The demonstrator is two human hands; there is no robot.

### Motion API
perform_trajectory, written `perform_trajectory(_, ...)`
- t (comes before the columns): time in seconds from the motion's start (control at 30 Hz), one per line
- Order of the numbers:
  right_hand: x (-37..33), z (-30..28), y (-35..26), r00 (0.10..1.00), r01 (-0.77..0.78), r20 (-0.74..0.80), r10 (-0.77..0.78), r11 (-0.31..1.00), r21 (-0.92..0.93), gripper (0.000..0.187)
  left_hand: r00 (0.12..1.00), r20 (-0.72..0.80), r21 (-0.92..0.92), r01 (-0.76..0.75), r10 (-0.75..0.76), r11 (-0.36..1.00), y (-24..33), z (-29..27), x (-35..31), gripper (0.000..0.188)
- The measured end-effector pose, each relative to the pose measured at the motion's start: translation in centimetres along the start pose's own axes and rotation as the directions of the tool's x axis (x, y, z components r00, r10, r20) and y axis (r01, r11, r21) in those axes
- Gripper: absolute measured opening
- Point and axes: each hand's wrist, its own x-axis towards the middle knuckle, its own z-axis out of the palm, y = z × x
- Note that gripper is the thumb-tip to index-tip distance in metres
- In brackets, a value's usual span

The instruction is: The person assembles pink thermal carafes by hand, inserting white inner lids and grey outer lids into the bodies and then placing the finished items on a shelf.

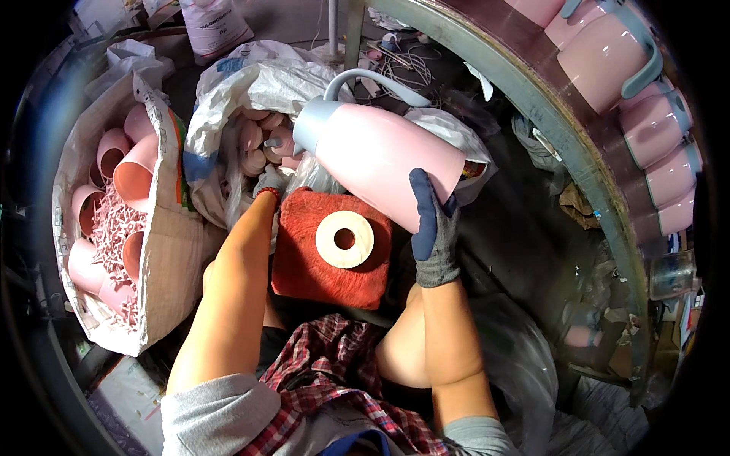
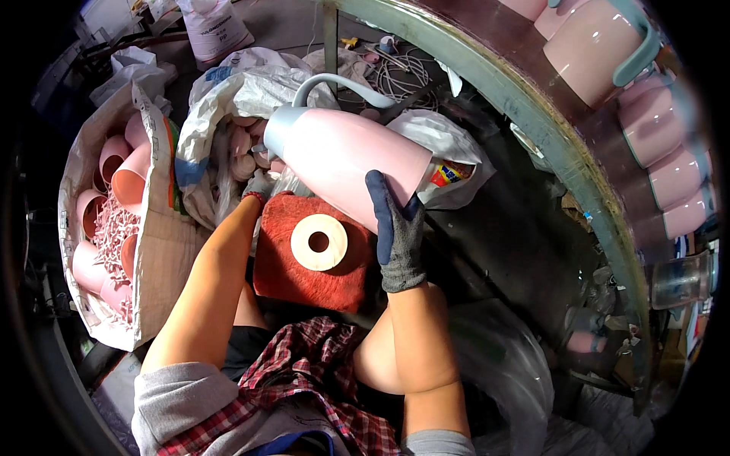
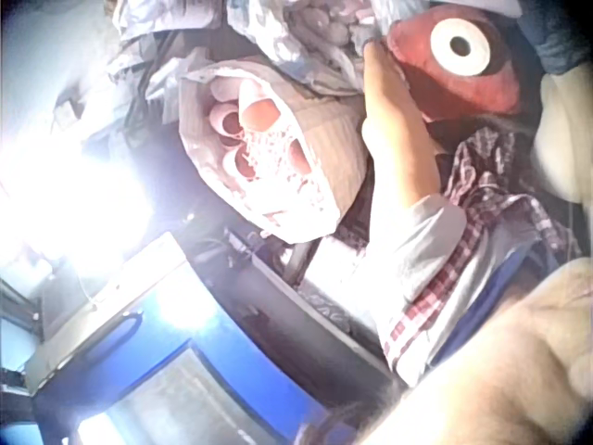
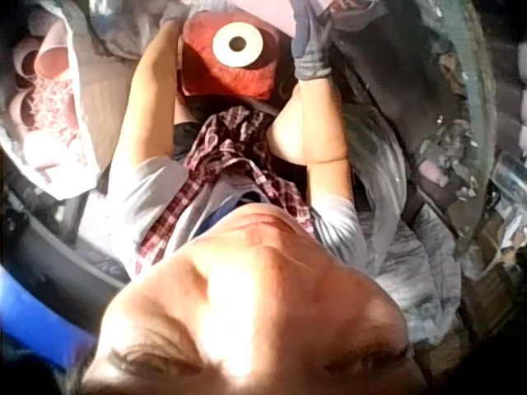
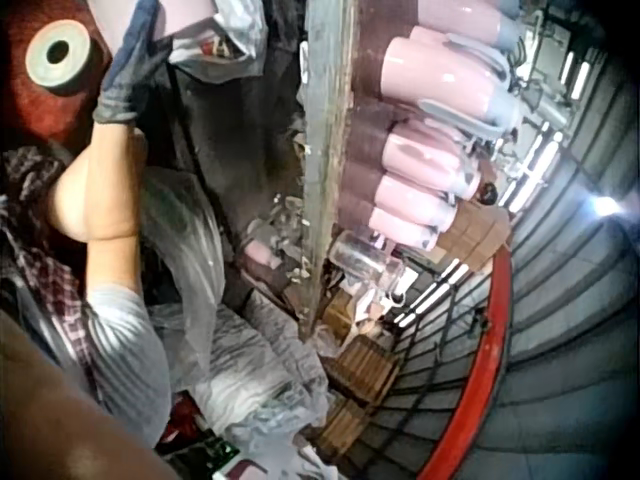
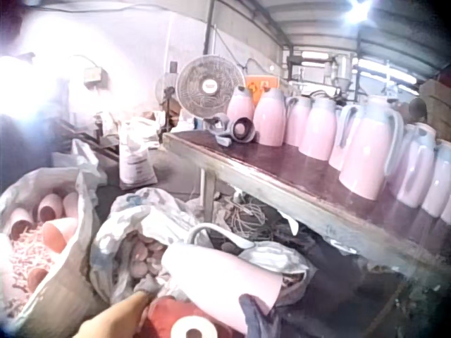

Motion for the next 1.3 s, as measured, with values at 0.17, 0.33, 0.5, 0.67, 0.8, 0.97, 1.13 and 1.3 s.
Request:
perform_trajectory(0.17, -0.5, 0.1, 0.6, 0.997, -0.036, 0.063, 0.034, 0.998, 0.043, 0.039, 0.992, 0.015, -0.077, -0.127, 0.128, 0.989, -1.1, -1.6, -1.0, 0.067)
perform_trajectory(0.33, -1.3, 0.6, 1.3, 0.996, 0.012, 0.093, -0.016, 0.999, 0.042, 0.041, 0.945, -0.028, -0.094, -0.328, 0.327, 0.940, -2.2, -2.6, -1.7, 0.058)
perform_trajectory(0.5, -1.2, 0.5, 1.4, 0.993, -0.002, 0.115, 0.000, 1.000, 0.025, 0.041, 0.957, 0.041, -0.431, -0.241, 0.286, 0.869, -1.0, -2.5, -2.5, 0.047)
perform_trajectory(0.67, -0.4, 0.6, 1.5, 0.999, 0.017, 0.048, -0.019, 0.999, 0.039, 0.039, 0.891, -0.322, -0.030, -0.347, 0.320, 0.937, -2.4, -0.5, -2.0, 0.050)
perform_trajectory(0.8, 0.0, 0.1, 1.7, 1.000, -0.009, 0.029, 0.008, 0.999, 0.054, 0.038, 0.897, -0.404, -0.388, -0.345, 0.179, 0.855, -2.0, -2.6, -1.6, 0.047)
perform_trajectory(0.97, -0.8, 0.4, 0.7, 0.996, -0.053, 0.083, 0.044, 0.994, 0.100, 0.040, 0.738, -0.619, -0.461, -0.619, 0.269, 0.636, 0.9, -10.3, -7.2, 0.045)
perform_trajectory(1.13, -3.9, 1.1, 0.3, 0.972, -0.023, 0.236, 0.022, 1.000, -0.001, 0.037, 0.540, -0.761, -0.405, -0.829, 0.361, 0.387, 3.3, -17.4, -16.3, 0.068)
perform_trajectory(1.3, -7.9, 1.1, -0.8, 0.968, 0.050, 0.242, -0.061, 0.997, 0.054, 0.035, 0.682, -0.649, -0.675, -0.720, 0.337, 0.158, 2.8, -22.7, -25.7, 0.063)
